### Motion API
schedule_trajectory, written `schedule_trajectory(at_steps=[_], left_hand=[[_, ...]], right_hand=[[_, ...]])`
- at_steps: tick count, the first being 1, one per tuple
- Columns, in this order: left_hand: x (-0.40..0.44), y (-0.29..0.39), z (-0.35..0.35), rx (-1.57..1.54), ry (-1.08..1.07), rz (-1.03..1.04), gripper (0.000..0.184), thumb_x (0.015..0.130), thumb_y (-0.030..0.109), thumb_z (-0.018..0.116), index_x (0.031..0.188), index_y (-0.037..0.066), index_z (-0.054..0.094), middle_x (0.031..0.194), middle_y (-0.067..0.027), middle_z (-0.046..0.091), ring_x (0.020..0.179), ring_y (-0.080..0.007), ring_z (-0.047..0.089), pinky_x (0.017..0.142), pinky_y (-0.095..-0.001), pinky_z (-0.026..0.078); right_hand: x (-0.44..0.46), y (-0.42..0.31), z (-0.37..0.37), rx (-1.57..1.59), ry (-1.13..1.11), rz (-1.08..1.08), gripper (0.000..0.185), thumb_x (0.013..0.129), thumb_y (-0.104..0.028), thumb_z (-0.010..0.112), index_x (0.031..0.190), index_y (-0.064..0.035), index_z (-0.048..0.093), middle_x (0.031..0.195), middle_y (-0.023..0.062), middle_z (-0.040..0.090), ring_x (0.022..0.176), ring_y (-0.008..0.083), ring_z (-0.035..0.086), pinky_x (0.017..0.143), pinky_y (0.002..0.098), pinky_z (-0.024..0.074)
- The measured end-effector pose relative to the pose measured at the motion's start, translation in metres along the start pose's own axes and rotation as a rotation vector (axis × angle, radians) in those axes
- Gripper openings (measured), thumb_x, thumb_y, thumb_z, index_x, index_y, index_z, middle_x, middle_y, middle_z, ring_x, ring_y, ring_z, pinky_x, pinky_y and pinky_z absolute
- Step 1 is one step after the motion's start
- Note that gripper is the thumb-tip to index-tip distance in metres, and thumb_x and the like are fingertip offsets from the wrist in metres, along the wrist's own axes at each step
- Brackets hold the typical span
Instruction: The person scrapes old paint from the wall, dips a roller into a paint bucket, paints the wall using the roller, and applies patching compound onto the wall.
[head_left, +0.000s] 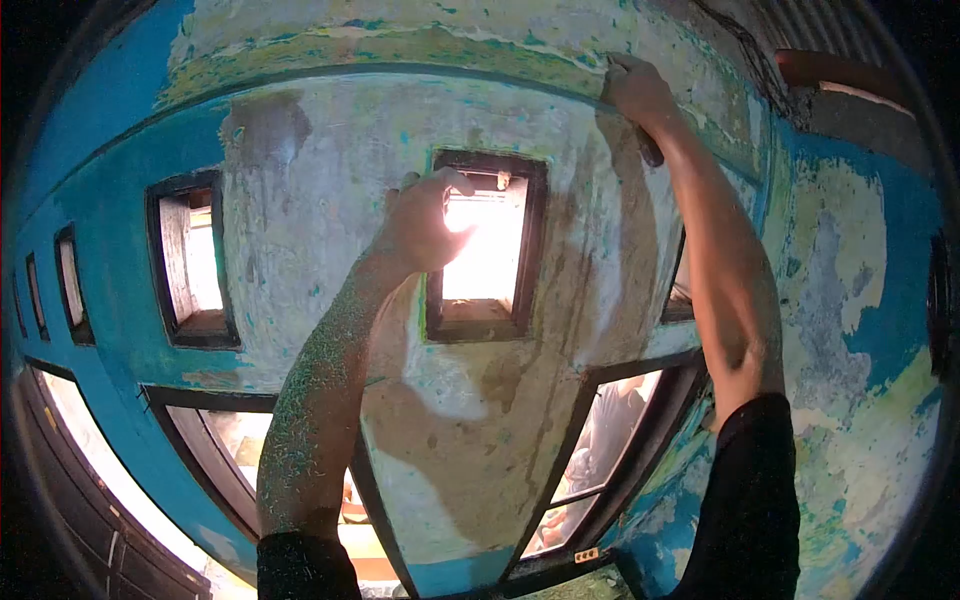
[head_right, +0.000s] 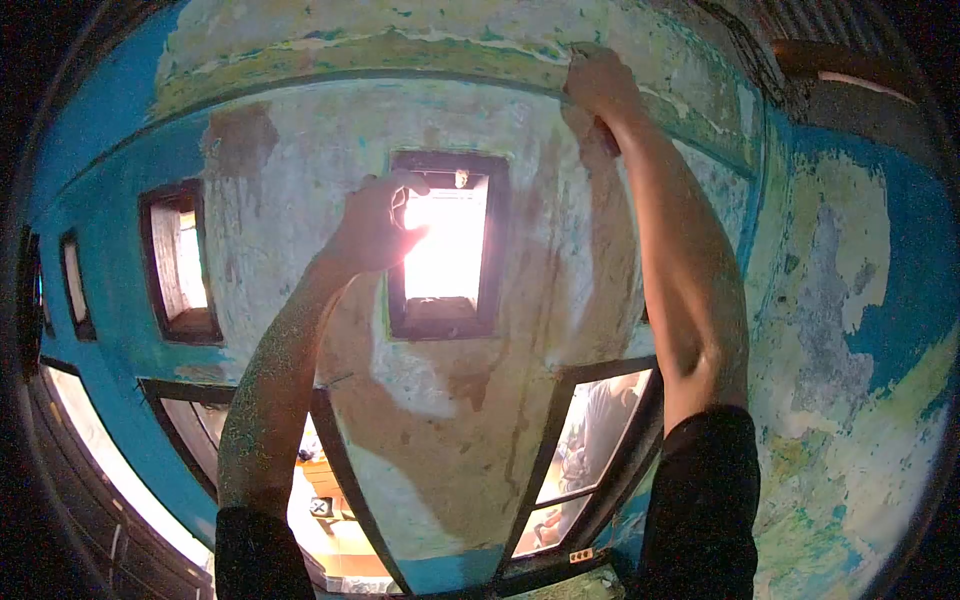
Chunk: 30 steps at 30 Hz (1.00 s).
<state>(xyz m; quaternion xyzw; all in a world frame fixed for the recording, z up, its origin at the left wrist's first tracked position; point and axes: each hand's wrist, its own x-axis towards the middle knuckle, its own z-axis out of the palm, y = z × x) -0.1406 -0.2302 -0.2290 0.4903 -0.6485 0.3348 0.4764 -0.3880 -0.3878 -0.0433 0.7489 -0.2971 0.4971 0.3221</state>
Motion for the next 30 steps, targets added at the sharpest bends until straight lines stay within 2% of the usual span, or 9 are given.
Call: schedule_trajectory(at_steps=[2, 7, 10, 13, 16, 19, 22, 27, 30], left_hand=[[-0.004, -0.003, 0.007, 0.062, 0.062, 0.058, 0.036, 0.071, 0.017, 0.077, 0.103, 0.012, 0.062, 0.065, 0.0011, 0.049, 0.064, -0.0114, 0.049, 0.059, -0.0317, 0.043], [-0.001, 0.002, 0.012, 0.292, 0.235, 0.22, 0.032, 0.072, 0.015, 0.076, 0.1, 0.014, 0.06, 0.063, 0.0043, 0.05, 0.066, -0.0119, 0.049, 0.063, -0.0307, 0.042], [-0.009, 0.006, 0.007, 0.108, 0.029, -0.002, 0.03, 0.072, 0.02, 0.073, 0.097, 0.013, 0.059, 0.08, -0.0031, 0.06, 0.076, -0.0242, 0.055, 0.079, -0.045, 0.042], [-0.008, -0.002, 0.009, 0.0, 0.01, 0.003, 0.03, 0.073, 0.019, 0.072, 0.098, 0.011, 0.057, 0.073, -0.0014, 0.052, 0.068, -0.0191, 0.049, 0.077, -0.0434, 0.04], [-0.016, 0.005, 0.002, -0.013, -0.045, -0.046, 0.034, 0.075, 0.01, 0.072, 0.105, 0.007, 0.057, 0.095, -0.0068, 0.06, 0.093, -0.0174, 0.059, 0.085, -0.0351, 0.047], [-0.019, -0.003, 0.004, -0.073, -0.066, -0.114, 0.036, 0.076, 0.01, 0.073, 0.108, 0.007, 0.057, 0.104, -0.0087, 0.062, 0.104, -0.0195, 0.06, 0.089, -0.034, 0.048], [-0.022, 0.0, 0.006, 0.202, 0.0, 0.005, 0.041, 0.074, 0.022, 0.072, 0.11, 0.011, 0.055, 0.096, -0.0101, 0.059, 0.095, -0.0267, 0.057, 0.09, -0.0462, 0.041], [-0.013, 0.042, -0.009, 0.379, -0.031, -0.178, 0.043, 0.072, 0.023, 0.071, 0.112, 0.016, 0.056, 0.113, -0.0119, 0.056, 0.114, -0.0355, 0.047, 0.097, -0.052, 0.035], [-0.017, 0.037, -0.002, 0.371, -0.008, -0.14, 0.043, 0.072, 0.022, 0.071, 0.112, 0.017, 0.056, 0.114, -0.0116, 0.054, 0.115, -0.0355, 0.046, 0.096, -0.0525, 0.034]], right_hand=[[0.003, 0.001, 0.015, -0.227, 0.055, -0.215, 0.054, 0.084, -0.021, 0.057, 0.136, -0.0086, 0.053, 0.126, 0.0243, 0.059, 0.116, 0.046, 0.056, 0.097, 0.0502, 0.0484], [-0.006, -0.006, -0.007, 0.365, -0.045, 0.032, 0.039, 0.094, -0.033, 0.055, 0.125, -0.0115, 0.063, 0.115, 0.021, 0.066, 0.103, 0.0394, 0.064, 0.089, 0.047, 0.05], [-0.032, -0.014, -0.01, 0.373, 0.033, 0.069, 0.04, 0.096, -0.033, 0.051, 0.131, -0.0146, 0.06, 0.122, 0.0222, 0.063, 0.11, 0.0413, 0.061, 0.094, 0.0471, 0.0483], [-0.013, 0.017, 0.005, 0.331, 0.213, 0.085, 0.041, 0.097, -0.034, 0.048, 0.132, -0.0153, 0.059, 0.125, 0.0226, 0.061, 0.113, 0.0415, 0.06, 0.096, 0.0472, 0.0478], [0.021, 0.038, -0.005, 0.496, 0.06, 0.31, 0.041, 0.097, -0.036, 0.046, 0.131, -0.0158, 0.059, 0.13, 0.0221, 0.059, 0.118, 0.0411, 0.057, 0.098, 0.0482, 0.0467], [0.003, 0.043, 0.015, 0.38, 0.154, 0.158, 0.04, 0.094, -0.03, 0.048, 0.128, -0.0125, 0.061, 0.127, 0.0236, 0.06, 0.118, 0.0412, 0.057, 0.098, 0.0491, 0.0464], [0.041, 0.058, -0.022, -0.443, -0.346, -0.12, 0.043, 0.087, -0.012, 0.057, 0.129, -0.0022, 0.056, 0.126, 0.0239, 0.059, 0.116, 0.0407, 0.058, 0.095, 0.0467, 0.0506], [0.048, 0.08, 0.051, -0.017, 0.31, -0.137, 0.031, 0.09, -0.015, 0.047, 0.114, -0.0045, 0.063, 0.115, 0.0231, 0.065, 0.108, 0.0398, 0.061, 0.092, 0.0479, 0.0493], [0.073, 0.078, 0.027, 0.114, 0.117, -0.015, 0.032, 0.093, -0.017, 0.046, 0.119, -0.0052, 0.062, 0.114, 0.0223, 0.065, 0.11, 0.0413, 0.06, 0.096, 0.0467, 0.0476]])
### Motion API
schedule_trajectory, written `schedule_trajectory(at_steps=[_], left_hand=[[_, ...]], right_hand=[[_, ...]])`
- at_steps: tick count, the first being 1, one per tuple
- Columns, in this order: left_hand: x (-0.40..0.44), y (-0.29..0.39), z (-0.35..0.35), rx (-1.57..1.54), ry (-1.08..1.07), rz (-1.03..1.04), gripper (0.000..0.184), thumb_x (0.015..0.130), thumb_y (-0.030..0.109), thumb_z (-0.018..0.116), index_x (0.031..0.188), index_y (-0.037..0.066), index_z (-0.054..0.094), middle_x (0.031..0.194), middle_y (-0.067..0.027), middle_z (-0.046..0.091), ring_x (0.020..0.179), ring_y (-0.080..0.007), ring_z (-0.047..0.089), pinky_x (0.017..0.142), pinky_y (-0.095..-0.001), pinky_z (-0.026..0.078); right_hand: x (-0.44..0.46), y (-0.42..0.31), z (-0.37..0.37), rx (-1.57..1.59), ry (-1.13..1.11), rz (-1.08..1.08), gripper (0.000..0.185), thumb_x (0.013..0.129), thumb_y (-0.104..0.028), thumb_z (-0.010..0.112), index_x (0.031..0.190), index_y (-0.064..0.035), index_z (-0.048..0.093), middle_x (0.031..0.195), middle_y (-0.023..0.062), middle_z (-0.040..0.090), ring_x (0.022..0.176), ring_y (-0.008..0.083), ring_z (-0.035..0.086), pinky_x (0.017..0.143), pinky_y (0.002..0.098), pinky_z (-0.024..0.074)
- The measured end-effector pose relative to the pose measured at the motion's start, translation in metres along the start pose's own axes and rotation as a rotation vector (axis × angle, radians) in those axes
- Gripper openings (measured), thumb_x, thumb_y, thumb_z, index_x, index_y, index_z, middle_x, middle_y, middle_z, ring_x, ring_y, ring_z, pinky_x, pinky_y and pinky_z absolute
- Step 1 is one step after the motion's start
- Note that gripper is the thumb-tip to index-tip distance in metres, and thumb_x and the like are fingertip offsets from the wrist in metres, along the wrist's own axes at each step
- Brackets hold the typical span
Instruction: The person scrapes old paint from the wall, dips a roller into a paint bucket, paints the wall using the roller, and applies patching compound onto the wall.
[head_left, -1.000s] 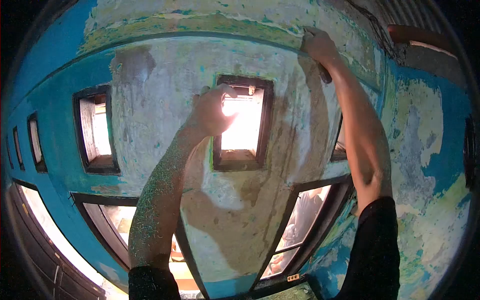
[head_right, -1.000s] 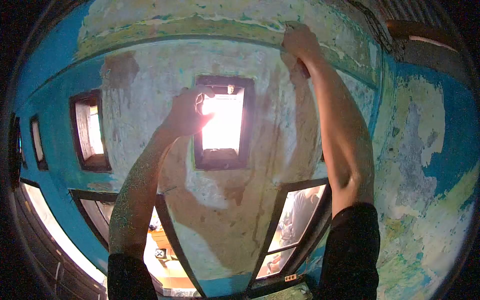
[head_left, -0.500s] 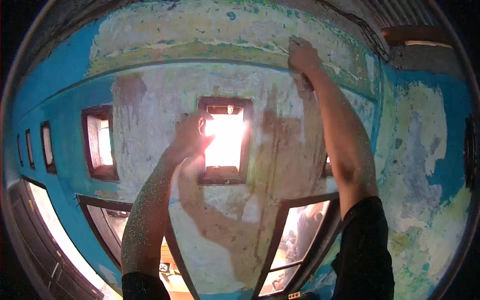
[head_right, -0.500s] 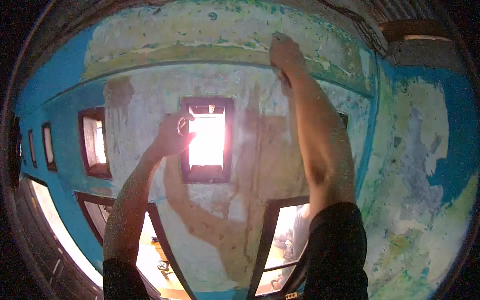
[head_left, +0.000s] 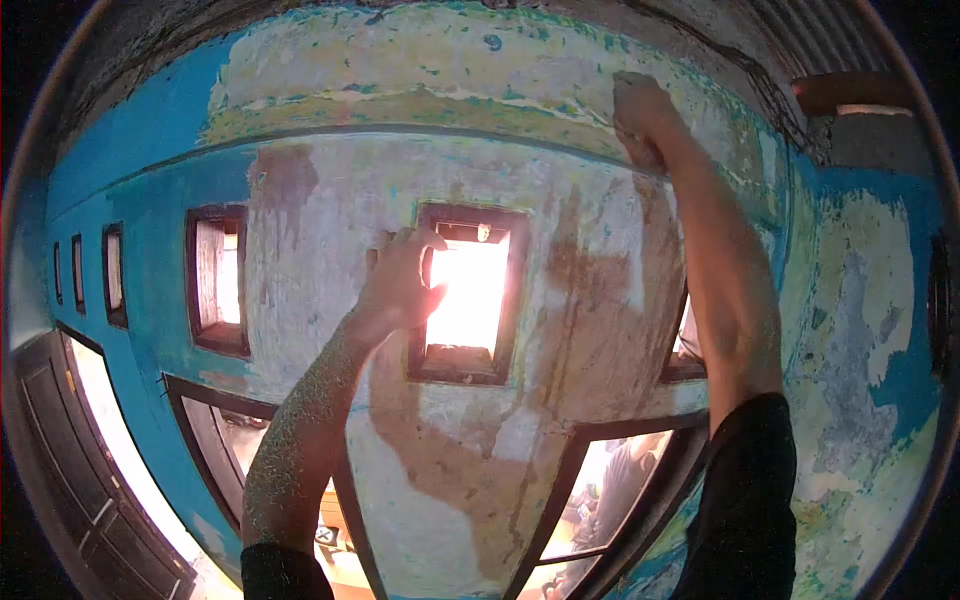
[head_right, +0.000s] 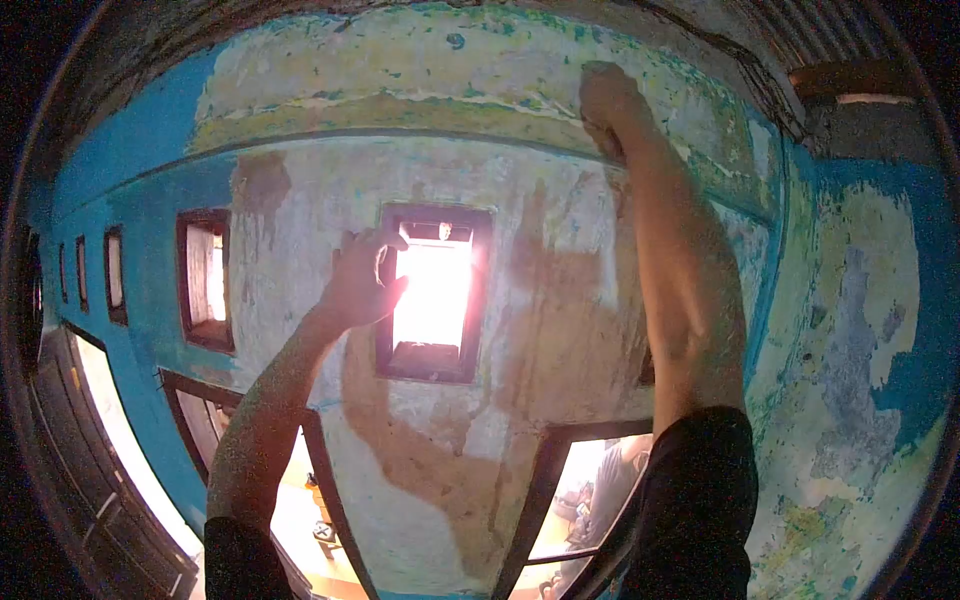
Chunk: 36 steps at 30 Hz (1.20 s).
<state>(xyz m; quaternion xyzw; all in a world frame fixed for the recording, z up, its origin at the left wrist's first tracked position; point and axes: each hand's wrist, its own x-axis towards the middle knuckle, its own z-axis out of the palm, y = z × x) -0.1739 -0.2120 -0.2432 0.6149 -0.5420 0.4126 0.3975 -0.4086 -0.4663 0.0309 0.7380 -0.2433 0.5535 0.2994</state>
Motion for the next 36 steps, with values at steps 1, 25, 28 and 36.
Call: schedule_trajectory(at_steps=[1, 25, 28, 36], left_hand=[[-0.003, -0.004, 0.003, -0.012, 0.02, 0.028, 0.044, 0.072, 0.022, 0.071, 0.112, 0.017, 0.055, 0.114, -0.0115, 0.054, 0.114, -0.0352, 0.046, 0.096, -0.0524, 0.034], [-0.014, -0.007, 0.035, 0.402, 0.26, 0.068, 0.045, 0.069, 0.012, 0.064, 0.113, 0.014, 0.055, 0.108, -0.0104, 0.05, 0.098, -0.0318, 0.05, 0.081, -0.0478, 0.039], [-0.014, -0.013, 0.035, 0.323, 0.31, 0.13, 0.043, 0.069, 0.013, 0.062, 0.111, 0.012, 0.055, 0.106, -0.0117, 0.051, 0.093, -0.0333, 0.05, 0.076, -0.048, 0.037], [-0.017, -0.012, 0.033, 0.275, 0.316, 0.133, 0.047, 0.066, 0.015, 0.066, 0.112, 0.013, 0.055, 0.101, -0.009, 0.05, 0.093, -0.0307, 0.05, 0.078, -0.0458, 0.038]], right_hand=[[-0.004, -0.013, -0.011, 0.038, -0.024, 0.012, 0.033, 0.094, -0.018, 0.046, 0.12, -0.0056, 0.062, 0.115, 0.022, 0.065, 0.111, 0.0409, 0.059, 0.096, 0.0457, 0.0475], [-0.05, -0.06, -0.025, -0.119, 0.078, -0.222, 0.034, 0.098, -0.031, 0.047, 0.116, -0.0083, 0.065, 0.115, 0.0198, 0.066, 0.104, 0.0362, 0.064, 0.09, 0.0458, 0.0482], [-0.044, -0.076, -0.041, -0.108, 0.002, -0.229, 0.038, 0.098, -0.033, 0.045, 0.118, -0.0077, 0.064, 0.114, 0.0208, 0.066, 0.105, 0.0346, 0.064, 0.09, 0.043, 0.0476], [-0.052, -0.034, -0.011, 0.058, 0.109, 0.055, 0.042, 0.096, -0.035, 0.047, 0.115, -0.0001, 0.062, 0.115, 0.026, 0.062, 0.104, 0.0416, 0.061, 0.094, 0.0446, 0.0467]])
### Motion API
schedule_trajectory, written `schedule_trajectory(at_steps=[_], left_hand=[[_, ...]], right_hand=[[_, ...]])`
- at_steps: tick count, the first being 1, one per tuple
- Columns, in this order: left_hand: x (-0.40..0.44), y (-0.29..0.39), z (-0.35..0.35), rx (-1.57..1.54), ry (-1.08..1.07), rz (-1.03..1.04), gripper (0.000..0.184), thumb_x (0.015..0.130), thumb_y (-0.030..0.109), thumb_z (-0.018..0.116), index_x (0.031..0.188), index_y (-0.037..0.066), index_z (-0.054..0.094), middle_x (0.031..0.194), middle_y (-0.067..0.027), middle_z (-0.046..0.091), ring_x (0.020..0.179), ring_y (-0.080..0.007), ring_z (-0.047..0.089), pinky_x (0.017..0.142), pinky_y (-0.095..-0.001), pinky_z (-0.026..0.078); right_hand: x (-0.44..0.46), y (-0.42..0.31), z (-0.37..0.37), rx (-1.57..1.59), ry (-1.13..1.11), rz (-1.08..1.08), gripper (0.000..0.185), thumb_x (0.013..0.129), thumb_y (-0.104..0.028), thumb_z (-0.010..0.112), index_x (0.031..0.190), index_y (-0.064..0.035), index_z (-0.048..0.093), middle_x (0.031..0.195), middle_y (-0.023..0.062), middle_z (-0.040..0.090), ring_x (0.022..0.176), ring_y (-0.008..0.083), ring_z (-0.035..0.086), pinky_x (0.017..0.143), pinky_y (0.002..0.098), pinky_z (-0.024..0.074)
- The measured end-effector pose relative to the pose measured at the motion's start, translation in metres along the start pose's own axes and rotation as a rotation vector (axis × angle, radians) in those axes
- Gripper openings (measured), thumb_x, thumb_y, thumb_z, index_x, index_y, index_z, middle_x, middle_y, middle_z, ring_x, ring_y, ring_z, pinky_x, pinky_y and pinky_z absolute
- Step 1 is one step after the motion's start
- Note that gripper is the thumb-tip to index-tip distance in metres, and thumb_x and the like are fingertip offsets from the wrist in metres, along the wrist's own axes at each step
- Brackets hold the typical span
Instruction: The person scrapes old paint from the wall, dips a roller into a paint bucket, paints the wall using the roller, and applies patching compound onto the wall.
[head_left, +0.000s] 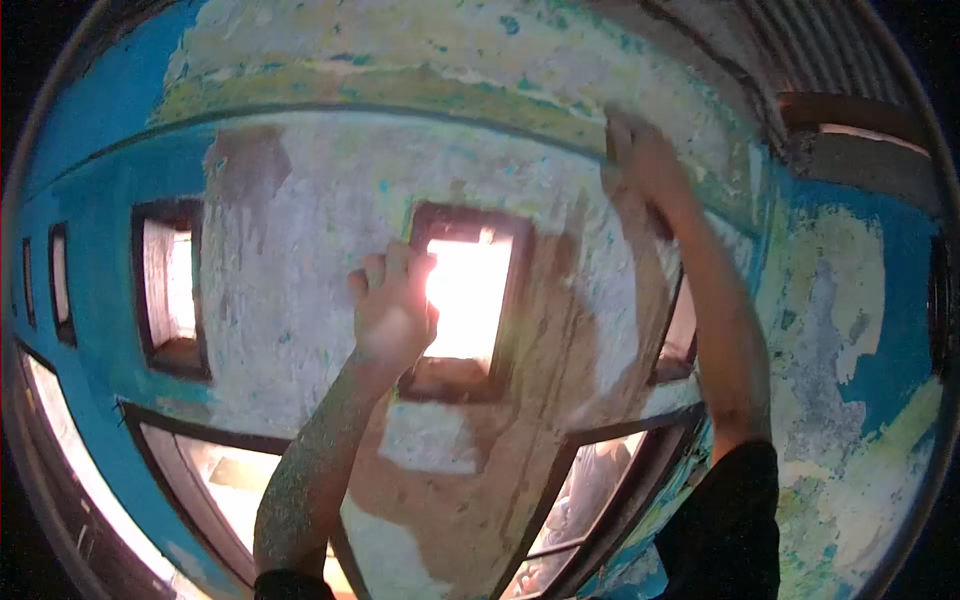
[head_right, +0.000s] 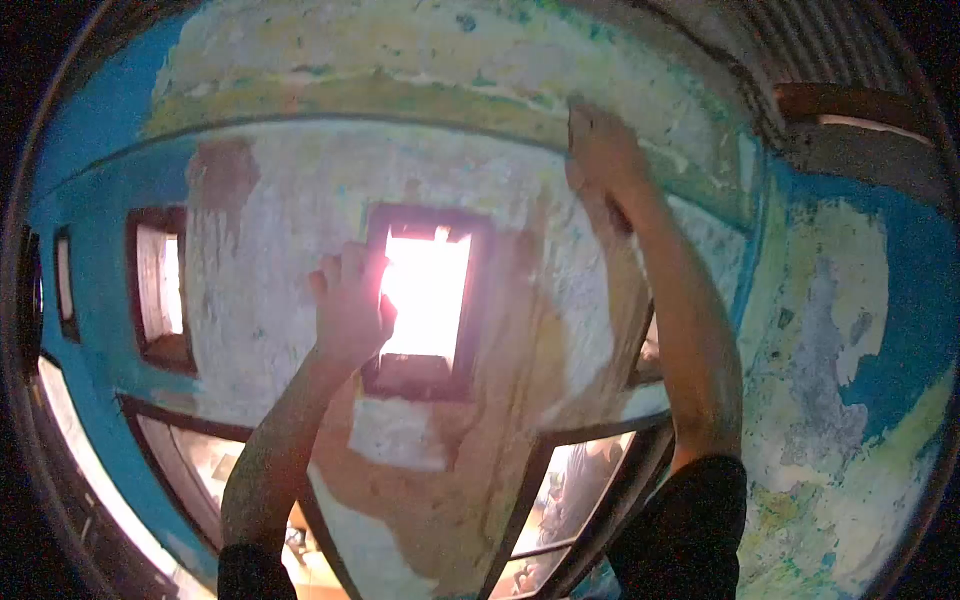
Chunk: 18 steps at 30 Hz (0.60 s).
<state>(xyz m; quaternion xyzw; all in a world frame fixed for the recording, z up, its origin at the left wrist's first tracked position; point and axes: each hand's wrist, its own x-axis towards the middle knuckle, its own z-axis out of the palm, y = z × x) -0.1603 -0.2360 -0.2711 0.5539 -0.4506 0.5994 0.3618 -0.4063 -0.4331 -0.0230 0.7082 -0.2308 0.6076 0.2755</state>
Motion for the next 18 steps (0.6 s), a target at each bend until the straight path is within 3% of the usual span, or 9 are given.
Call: schedule_trajectory(at_steps=[2, 4, 6, 8, 10, 12, 15, 17, 18], left_hand=[[-0.001, 0.003, 0.006, -0.009, -0.005, -0.031, 0.055, 0.066, 0.013, 0.064, 0.12, 0.012, 0.052, 0.102, -0.0098, 0.05, 0.094, -0.0319, 0.049, 0.079, -0.0464, 0.037], [0.0, 0.003, 0.009, -0.009, -0.042, -0.077, 0.069, 0.068, 0.01, 0.06, 0.135, 0.011, 0.046, 0.107, -0.0117, 0.051, 0.096, -0.0342, 0.048, 0.079, -0.0481, 0.036], [0.009, 0.009, 0.006, 0.02, -0.021, -0.118, 0.054, 0.067, 0.01, 0.06, 0.121, 0.01, 0.053, 0.104, -0.0109, 0.05, 0.095, -0.0336, 0.047, 0.079, -0.0478, 0.036], [0.01, 0.021, 0.013, 0.125, 0.014, -0.151, 0.036, 0.067, 0.012, 0.064, 0.103, 0.009, 0.059, 0.098, -0.0086, 0.049, 0.09, -0.0315, 0.048, 0.076, -0.0457, 0.036], [0.006, 0.047, 0.025, -0.084, 0.059, -0.054, 0.031, 0.07, 0.012, 0.064, 0.102, 0.011, 0.06, 0.098, -0.0089, 0.05, 0.096, -0.032, 0.05, 0.082, -0.0485, 0.037], [0.034, 0.082, 0.018, -0.264, 0.16, 0.158, 0.03, 0.071, 0.011, 0.064, 0.101, 0.011, 0.06, 0.096, -0.0081, 0.052, 0.097, -0.031, 0.052, 0.086, -0.0487, 0.039], [0.073, 0.123, 0.02, -0.405, 0.068, 0.253, 0.031, 0.071, 0.012, 0.065, 0.102, 0.01, 0.062, 0.097, -0.0085, 0.058, 0.098, -0.0306, 0.057, 0.089, -0.0451, 0.044], [0.097, 0.149, 0.025, -0.516, -0.054, 0.268, 0.034, 0.073, 0.016, 0.067, 0.105, 0.008, 0.062, 0.103, -0.0127, 0.059, 0.098, -0.0335, 0.057, 0.084, -0.0453, 0.046], [0.104, 0.158, 0.032, -0.549, -0.09, 0.304, 0.034, 0.072, 0.016, 0.067, 0.105, 0.007, 0.061, 0.102, -0.0137, 0.059, 0.098, -0.0343, 0.057, 0.085, -0.0459, 0.046]], right_hand=[[-0.007, 0.057, 0.007, 0.0, 0.034, 0.005, 0.045, 0.097, -0.031, 0.043, 0.129, -0.002, 0.056, 0.137, 0.0254, 0.051, 0.117, 0.0422, 0.056, 0.103, 0.0474, 0.0433], [0.048, 0.151, 0.013, -0.35, -0.219, -0.204, 0.046, 0.095, -0.032, 0.047, 0.129, -0.003, 0.057, 0.138, 0.0235, 0.052, 0.12, 0.04, 0.055, 0.105, 0.0455, 0.0416], [0.084, 0.154, -0.013, -0.837, -0.326, -0.432, 0.045, 0.094, -0.032, 0.05, 0.125, -0.0025, 0.061, 0.135, 0.023, 0.055, 0.12, 0.038, 0.056, 0.103, 0.0441, 0.0431], [0.05, 0.076, -0.051, -0.187, -0.135, -0.157, 0.034, 0.088, -0.028, 0.057, 0.105, -0.0011, 0.069, 0.118, 0.0225, 0.064, 0.106, 0.0377, 0.063, 0.093, 0.0459, 0.0485], [0.052, 0.072, -0.073, -0.554, -0.44, -0.099, 0.033, 0.088, -0.025, 0.055, 0.11, -0.0035, 0.067, 0.108, 0.0257, 0.067, 0.1, 0.0405, 0.064, 0.088, 0.0448, 0.0496], [0.094, 0.137, -0.038, -0.172, -0.257, -0.071, 0.035, 0.088, -0.03, 0.056, 0.11, -0.0055, 0.068, 0.108, 0.0264, 0.066, 0.099, 0.0396, 0.064, 0.087, 0.0452, 0.05], [0.053, 0.132, -0.012, 0.094, 0.226, -0.276, 0.028, 0.086, -0.03, 0.06, 0.097, -0.0087, 0.073, 0.098, 0.0214, 0.07, 0.084, 0.0373, 0.069, 0.078, 0.0468, 0.0529], [0.093, 0.182, -0.071, 0.418, -0.512, -0.199, 0.032, 0.092, -0.029, 0.053, 0.1, -0.003, 0.07, 0.103, 0.0253, 0.068, 0.094, 0.0373, 0.067, 0.083, 0.0453, 0.0513], [0.108, 0.178, -0.054, 0.009, -0.532, -0.106, 0.034, 0.093, -0.031, 0.051, 0.102, -0.0039, 0.069, 0.106, 0.0249, 0.067, 0.097, 0.0378, 0.066, 0.084, 0.0459, 0.0505]])
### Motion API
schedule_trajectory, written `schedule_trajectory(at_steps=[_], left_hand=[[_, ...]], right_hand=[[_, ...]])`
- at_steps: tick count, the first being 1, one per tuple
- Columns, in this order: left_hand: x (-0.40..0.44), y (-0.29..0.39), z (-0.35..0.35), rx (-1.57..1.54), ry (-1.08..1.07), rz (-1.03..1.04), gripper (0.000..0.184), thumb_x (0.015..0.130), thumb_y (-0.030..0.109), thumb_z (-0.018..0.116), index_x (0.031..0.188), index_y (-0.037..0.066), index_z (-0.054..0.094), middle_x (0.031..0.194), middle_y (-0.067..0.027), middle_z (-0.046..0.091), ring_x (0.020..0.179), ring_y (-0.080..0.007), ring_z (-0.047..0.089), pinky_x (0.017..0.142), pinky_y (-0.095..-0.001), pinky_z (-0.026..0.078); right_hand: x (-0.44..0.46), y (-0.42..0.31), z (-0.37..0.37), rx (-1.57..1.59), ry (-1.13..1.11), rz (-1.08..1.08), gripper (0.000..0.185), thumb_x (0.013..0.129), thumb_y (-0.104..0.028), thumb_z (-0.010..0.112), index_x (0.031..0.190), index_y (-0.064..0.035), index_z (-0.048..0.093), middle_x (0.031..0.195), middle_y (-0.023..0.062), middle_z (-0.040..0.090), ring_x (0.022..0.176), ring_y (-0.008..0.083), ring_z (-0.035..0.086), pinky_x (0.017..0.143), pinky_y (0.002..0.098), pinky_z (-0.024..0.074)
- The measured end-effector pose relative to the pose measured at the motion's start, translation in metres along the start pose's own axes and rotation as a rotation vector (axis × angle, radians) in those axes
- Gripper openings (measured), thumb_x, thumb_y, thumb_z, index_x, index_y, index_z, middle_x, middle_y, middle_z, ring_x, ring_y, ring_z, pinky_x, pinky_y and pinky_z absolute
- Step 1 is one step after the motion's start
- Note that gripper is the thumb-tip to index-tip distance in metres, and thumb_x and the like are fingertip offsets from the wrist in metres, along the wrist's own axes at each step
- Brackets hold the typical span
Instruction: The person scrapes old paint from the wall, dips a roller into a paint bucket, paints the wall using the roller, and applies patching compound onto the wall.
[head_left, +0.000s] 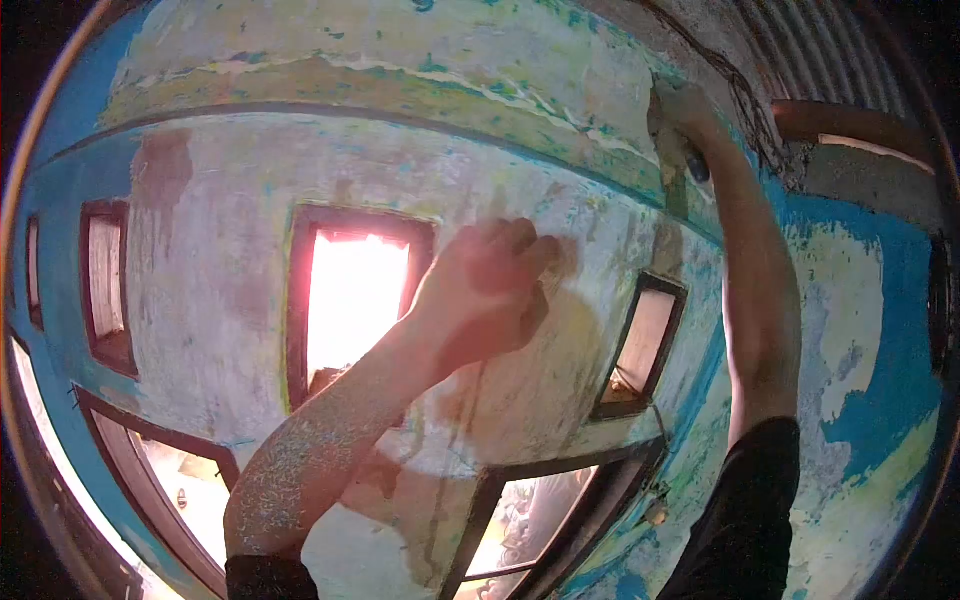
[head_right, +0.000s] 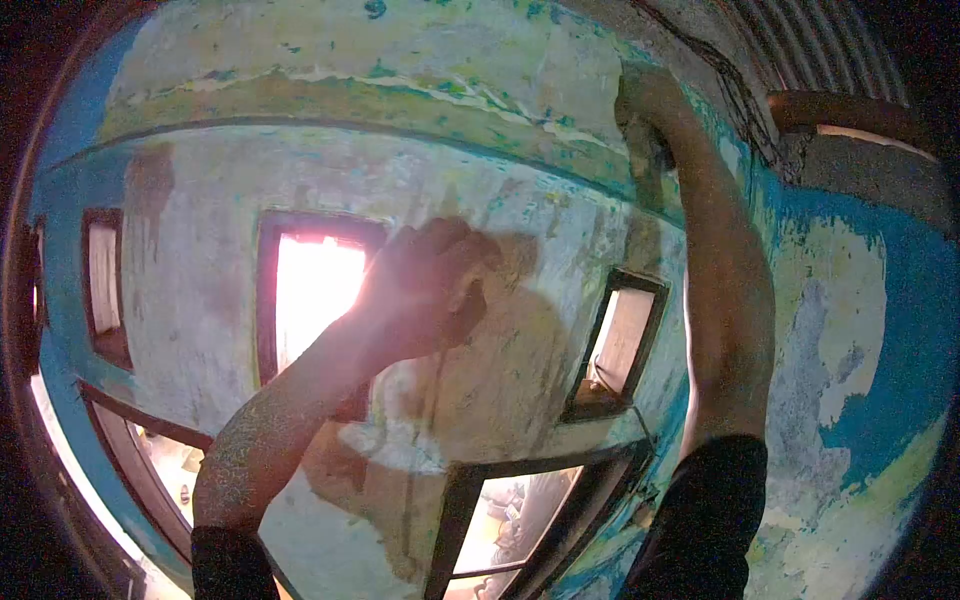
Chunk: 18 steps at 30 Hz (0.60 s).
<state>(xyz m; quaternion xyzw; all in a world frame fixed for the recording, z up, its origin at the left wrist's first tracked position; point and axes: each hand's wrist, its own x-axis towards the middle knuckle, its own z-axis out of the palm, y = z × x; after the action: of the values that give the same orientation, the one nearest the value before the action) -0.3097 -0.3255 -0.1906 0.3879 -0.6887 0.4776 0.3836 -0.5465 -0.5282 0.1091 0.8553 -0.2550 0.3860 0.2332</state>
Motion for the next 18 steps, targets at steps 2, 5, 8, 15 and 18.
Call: schedule_trajectory(at_steps=[2, 5, 8, 15, 18], left_hand=[[0.013, -0.009, 0.016, -0.06, -0.063, 0.035, 0.033, 0.072, 0.014, 0.066, 0.104, 0.006, 0.061, 0.101, -0.0156, 0.06, 0.098, -0.0361, 0.058, 0.086, -0.0472, 0.047], [0.005, -0.042, 0.061, -0.032, 0.18, 0.106, 0.035, 0.071, 0.011, 0.065, 0.104, 0.004, 0.06, 0.101, -0.0174, 0.061, 0.097, -0.0373, 0.058, 0.084, -0.0483, 0.047], [0.007, -0.031, 0.051, -0.171, 0.01, -0.171, 0.038, 0.07, 0.008, 0.065, 0.107, 0.004, 0.06, 0.105, -0.0198, 0.061, 0.098, -0.0396, 0.059, 0.083, -0.0481, 0.049], [-0.002, -0.036, 0.061, -0.03, 0.136, 0.021, 0.039, 0.07, 0.007, 0.065, 0.109, 0.003, 0.06, 0.108, -0.0196, 0.061, 0.103, -0.0419, 0.058, 0.088, -0.0484, 0.048], [-0.005, -0.038, 0.056, -0.017, 0.19, 0.01, 0.033, 0.071, 0.008, 0.063, 0.102, 0.0, 0.059, 0.107, -0.0191, 0.06, 0.104, -0.0404, 0.057, 0.093, -0.0479, 0.046]], right_hand=[[-0.004, -0.011, 0.024, -0.177, 0.179, 0.07, 0.038, 0.094, -0.035, 0.048, 0.108, -0.0057, 0.068, 0.113, 0.0241, 0.066, 0.101, 0.0388, 0.065, 0.088, 0.0471, 0.0491], [-0.085, -0.044, 0.091, 0.014, 0.614, -0.085, 0.045, 0.098, -0.038, 0.039, 0.114, -0.0058, 0.066, 0.116, 0.0238, 0.065, 0.103, 0.0416, 0.063, 0.091, 0.0491, 0.0466], [-0.089, -0.036, 0.058, -0.093, 0.314, 0.156, 0.045, 0.099, -0.039, 0.04, 0.124, -0.0082, 0.063, 0.12, 0.0247, 0.063, 0.112, 0.0413, 0.059, 0.097, 0.0473, 0.0446], [-0.123, -0.041, 0.085, 0.027, 0.45, 0.065, 0.043, 0.099, -0.033, 0.049, 0.129, -0.0034, 0.06, 0.12, 0.0231, 0.065, 0.112, 0.0363, 0.062, 0.094, 0.0413, 0.0464], [-0.096, -0.029, 0.081, 0.175, 0.342, 0.12, 0.045, 0.099, -0.034, 0.049, 0.129, -0.0031, 0.059, 0.119, 0.0237, 0.065, 0.111, 0.0376, 0.062, 0.093, 0.0414, 0.0467]])
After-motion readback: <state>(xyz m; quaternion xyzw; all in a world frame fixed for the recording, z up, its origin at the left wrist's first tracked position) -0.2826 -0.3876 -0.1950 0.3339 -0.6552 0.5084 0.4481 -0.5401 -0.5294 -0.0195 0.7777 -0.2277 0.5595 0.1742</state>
